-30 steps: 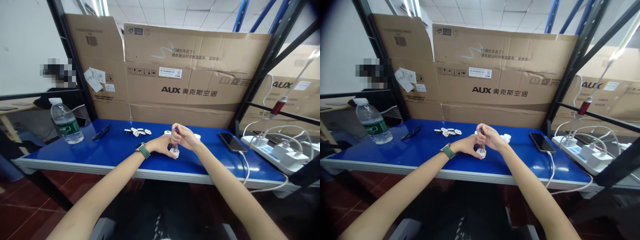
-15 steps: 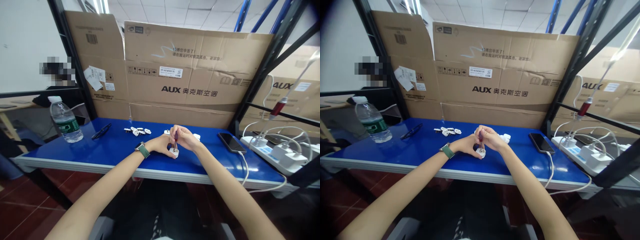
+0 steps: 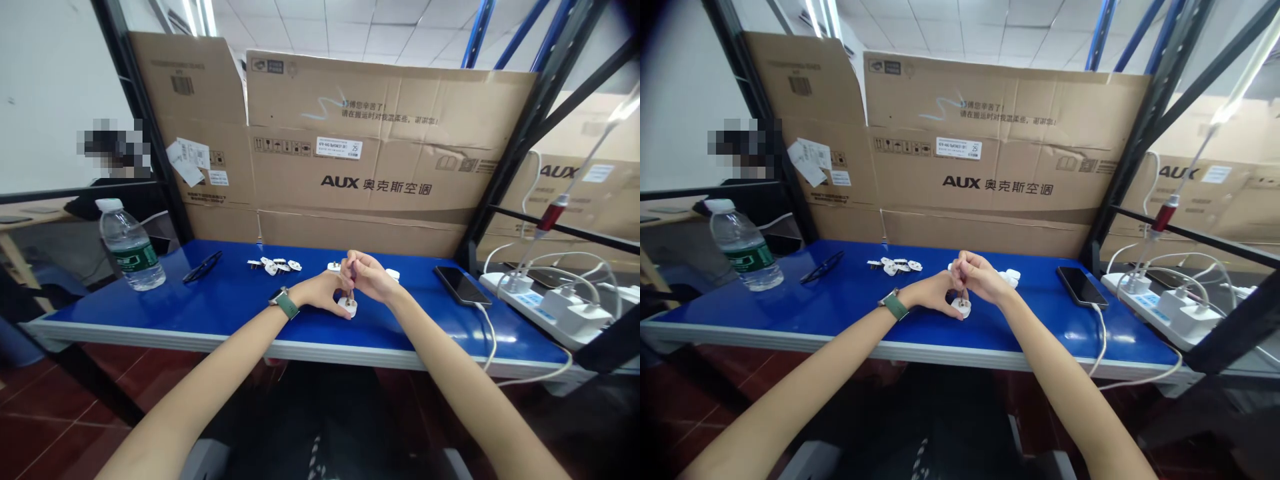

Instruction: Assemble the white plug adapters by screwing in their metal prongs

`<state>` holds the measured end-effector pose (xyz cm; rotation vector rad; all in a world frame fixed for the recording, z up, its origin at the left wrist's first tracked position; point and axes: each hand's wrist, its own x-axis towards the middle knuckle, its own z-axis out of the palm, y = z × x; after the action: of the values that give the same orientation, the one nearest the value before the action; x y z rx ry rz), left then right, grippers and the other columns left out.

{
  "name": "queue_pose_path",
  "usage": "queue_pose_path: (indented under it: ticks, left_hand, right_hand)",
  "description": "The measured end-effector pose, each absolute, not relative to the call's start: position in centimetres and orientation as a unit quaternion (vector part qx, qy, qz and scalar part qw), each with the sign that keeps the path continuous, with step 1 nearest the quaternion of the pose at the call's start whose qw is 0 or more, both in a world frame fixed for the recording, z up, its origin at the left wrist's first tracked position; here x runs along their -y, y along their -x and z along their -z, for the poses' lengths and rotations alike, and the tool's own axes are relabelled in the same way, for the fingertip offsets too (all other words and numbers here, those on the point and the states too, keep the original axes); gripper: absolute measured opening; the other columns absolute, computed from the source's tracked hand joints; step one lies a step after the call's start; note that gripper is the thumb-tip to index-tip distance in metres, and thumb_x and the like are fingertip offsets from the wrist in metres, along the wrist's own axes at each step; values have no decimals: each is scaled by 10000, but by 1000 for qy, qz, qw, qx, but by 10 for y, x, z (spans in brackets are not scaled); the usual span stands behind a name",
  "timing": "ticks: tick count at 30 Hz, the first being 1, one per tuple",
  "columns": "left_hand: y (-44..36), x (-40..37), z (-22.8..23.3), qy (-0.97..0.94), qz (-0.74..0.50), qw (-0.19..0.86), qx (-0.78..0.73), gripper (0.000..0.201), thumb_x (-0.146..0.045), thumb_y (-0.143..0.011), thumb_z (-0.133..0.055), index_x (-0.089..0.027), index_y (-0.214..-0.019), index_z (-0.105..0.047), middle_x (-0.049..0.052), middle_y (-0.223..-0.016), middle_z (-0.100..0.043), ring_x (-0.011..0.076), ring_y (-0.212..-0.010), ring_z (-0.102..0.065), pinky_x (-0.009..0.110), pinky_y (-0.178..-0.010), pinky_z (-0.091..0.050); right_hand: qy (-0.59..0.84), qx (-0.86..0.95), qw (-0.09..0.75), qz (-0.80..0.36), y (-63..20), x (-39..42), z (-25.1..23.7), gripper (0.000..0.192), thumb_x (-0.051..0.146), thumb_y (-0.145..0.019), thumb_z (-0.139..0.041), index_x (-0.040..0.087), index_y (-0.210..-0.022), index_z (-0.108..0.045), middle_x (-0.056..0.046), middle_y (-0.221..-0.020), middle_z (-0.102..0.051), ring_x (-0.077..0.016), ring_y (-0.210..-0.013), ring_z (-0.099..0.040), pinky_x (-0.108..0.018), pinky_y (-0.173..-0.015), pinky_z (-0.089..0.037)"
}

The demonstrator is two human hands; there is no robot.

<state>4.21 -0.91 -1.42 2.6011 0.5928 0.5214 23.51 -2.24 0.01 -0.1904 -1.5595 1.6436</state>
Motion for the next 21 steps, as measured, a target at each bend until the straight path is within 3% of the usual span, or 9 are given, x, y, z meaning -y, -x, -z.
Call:
queue_pose_path:
  ticks: [3, 7, 11, 16, 21]
  left_hand:
    - [-43, 9, 15, -934, -194, 205, -218, 431, -516, -693, -889, -208, -977, -788, 32, -950, -750, 191, -872, -668, 291, -800, -495]
    - [-43, 11, 14, -932, -198, 219, -210, 427, -494, -700, -889, -209, -998, -780, 39, -994, -749, 199, -901, -678, 300, -831, -504]
    - [-43, 10, 13, -934, -183, 216, -216, 410, -480, -710, -888, -207, -998, -784, 39, -966, -746, 200, -894, -668, 296, -814, -493]
    - [-42, 8, 15, -940, -178, 193, -216, 419, -520, -724, -871, -213, -995, -781, 37, -965, -748, 202, -898, -664, 296, -809, -476]
    - [-43, 9, 13, -943, -170, 183, -220, 418, -530, -725, -866, -210, -981, -784, 28, -898, -733, 192, -844, -657, 284, -760, -455]
  right_hand:
    - [98, 638, 415, -641, -236, 19, 2, 421, 573, -863, -759, 166, -879, -651, -25, -758, -596, -154, -660, -569, -306, -641, -460]
    - [99, 619, 406, -665, -237, 22, -1, 395, 536, -898, -727, 160, -1014, -690, 19, -679, -512, -116, -574, -463, -274, -583, -395]
    - [92, 597, 401, -689, -235, 27, -6, 418, 609, -934, -636, 200, -1022, -632, 42, -644, -436, -112, -551, -358, -258, -555, -328]
    - [104, 601, 427, -667, -234, 30, -8, 384, 472, -874, -772, 235, -870, -470, 67, -617, -382, -107, -536, -307, -249, -546, -294]
    - [97, 602, 458, -647, -238, 28, -10, 439, 494, -862, -768, 243, -827, -410, 67, -582, -367, -116, -521, -284, -259, -536, -263]
